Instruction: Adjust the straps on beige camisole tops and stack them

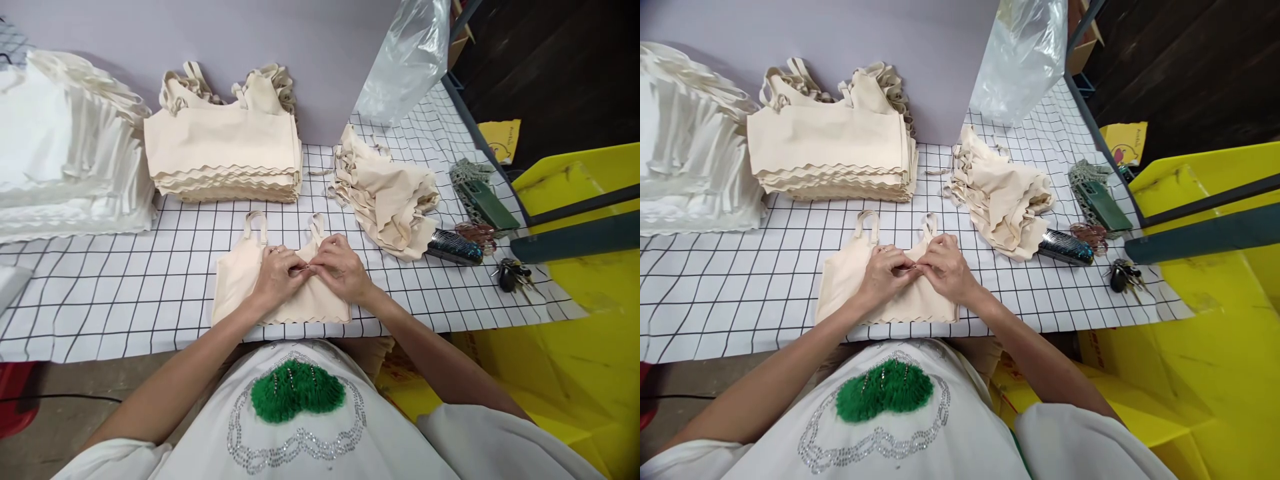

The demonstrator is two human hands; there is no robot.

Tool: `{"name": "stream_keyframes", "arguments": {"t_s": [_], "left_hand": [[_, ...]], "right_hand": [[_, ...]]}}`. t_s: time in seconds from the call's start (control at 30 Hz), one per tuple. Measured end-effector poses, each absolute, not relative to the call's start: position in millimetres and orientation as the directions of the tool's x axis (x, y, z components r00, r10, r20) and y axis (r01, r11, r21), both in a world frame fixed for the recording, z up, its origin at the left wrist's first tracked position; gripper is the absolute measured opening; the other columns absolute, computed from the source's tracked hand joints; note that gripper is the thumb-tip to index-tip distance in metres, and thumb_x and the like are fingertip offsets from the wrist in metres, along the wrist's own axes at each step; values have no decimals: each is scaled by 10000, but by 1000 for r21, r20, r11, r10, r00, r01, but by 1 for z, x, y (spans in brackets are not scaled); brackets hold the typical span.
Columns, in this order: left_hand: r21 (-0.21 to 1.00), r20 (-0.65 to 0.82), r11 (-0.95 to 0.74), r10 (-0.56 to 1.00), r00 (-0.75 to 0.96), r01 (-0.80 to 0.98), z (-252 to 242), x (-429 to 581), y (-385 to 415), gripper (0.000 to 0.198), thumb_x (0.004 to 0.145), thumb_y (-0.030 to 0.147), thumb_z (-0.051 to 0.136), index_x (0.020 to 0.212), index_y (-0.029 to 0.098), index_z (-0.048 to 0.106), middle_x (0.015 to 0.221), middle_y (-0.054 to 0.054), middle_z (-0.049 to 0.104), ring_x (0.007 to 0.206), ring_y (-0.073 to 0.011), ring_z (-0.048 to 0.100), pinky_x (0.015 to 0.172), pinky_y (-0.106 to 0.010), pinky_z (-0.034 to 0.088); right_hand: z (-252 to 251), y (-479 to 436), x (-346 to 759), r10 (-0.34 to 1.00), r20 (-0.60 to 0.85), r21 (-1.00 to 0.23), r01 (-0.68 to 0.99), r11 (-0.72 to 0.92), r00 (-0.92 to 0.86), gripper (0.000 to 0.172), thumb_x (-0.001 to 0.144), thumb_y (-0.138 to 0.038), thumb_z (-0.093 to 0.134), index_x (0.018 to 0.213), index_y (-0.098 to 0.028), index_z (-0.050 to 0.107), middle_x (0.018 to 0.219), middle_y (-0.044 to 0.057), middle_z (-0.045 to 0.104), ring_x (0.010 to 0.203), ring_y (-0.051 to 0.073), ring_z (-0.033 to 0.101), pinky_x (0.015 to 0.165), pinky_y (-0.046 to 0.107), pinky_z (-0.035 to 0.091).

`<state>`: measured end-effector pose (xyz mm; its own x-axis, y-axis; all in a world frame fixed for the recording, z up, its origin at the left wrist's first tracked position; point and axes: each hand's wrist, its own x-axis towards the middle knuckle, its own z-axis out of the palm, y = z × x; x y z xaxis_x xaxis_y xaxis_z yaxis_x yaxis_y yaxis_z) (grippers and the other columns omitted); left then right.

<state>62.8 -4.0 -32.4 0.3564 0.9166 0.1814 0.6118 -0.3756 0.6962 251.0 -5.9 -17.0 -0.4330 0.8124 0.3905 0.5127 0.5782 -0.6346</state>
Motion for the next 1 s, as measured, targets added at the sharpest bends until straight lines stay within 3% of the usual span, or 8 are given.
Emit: {"name": "stream_keyframes", "arguments": {"t_s": [0.27,0.43,0.67,0.83,1.0], "left_hand": [[723,180,-369,917,356,584,-27,62,-5,273,892,321,727,648,203,694,648,0,677,703,-180,579,830,-388,372],[704,167,-393,901,400,592,-29,61,-3,122,847,267,773,739,219,742,731,-3,699,790,-197,588,829,-375,354],[702,132,-396,889,437,592,-26,60,-4,156,861,291,760,740,203,714,750,2,693,793,-194,574,839,-378,340],[620,118,-403,896,428,673,-30,64,-3,179,844,325,777,808,185,671,853,-23,714,880,-234,593,837,-397,358],[576,187,-457,881,435,678,-25,58,-4,262,832,395,782,947,185,677,940,-63,704,940,-264,619,866,-429,449]], "right_hand": [[-12,-4,258,751,366,-508,558,656,-550,232,950,-140,530,790,-183,692,779,63,642,969,258,508,901,486,369],[-4,-1,264,738,244,-468,591,657,-629,241,966,-144,511,801,-169,685,790,69,633,967,259,493,925,505,343],[21,24,274,667,14,-494,575,653,-745,221,946,-177,580,751,-175,685,688,25,617,846,213,497,993,561,311],[39,74,280,757,90,-453,651,610,-647,296,953,-375,630,749,-182,722,619,23,552,791,208,482,847,417,404],[34,101,278,772,150,-374,687,622,-618,263,960,-282,596,761,-172,728,708,49,634,840,214,527,815,386,432]]}}
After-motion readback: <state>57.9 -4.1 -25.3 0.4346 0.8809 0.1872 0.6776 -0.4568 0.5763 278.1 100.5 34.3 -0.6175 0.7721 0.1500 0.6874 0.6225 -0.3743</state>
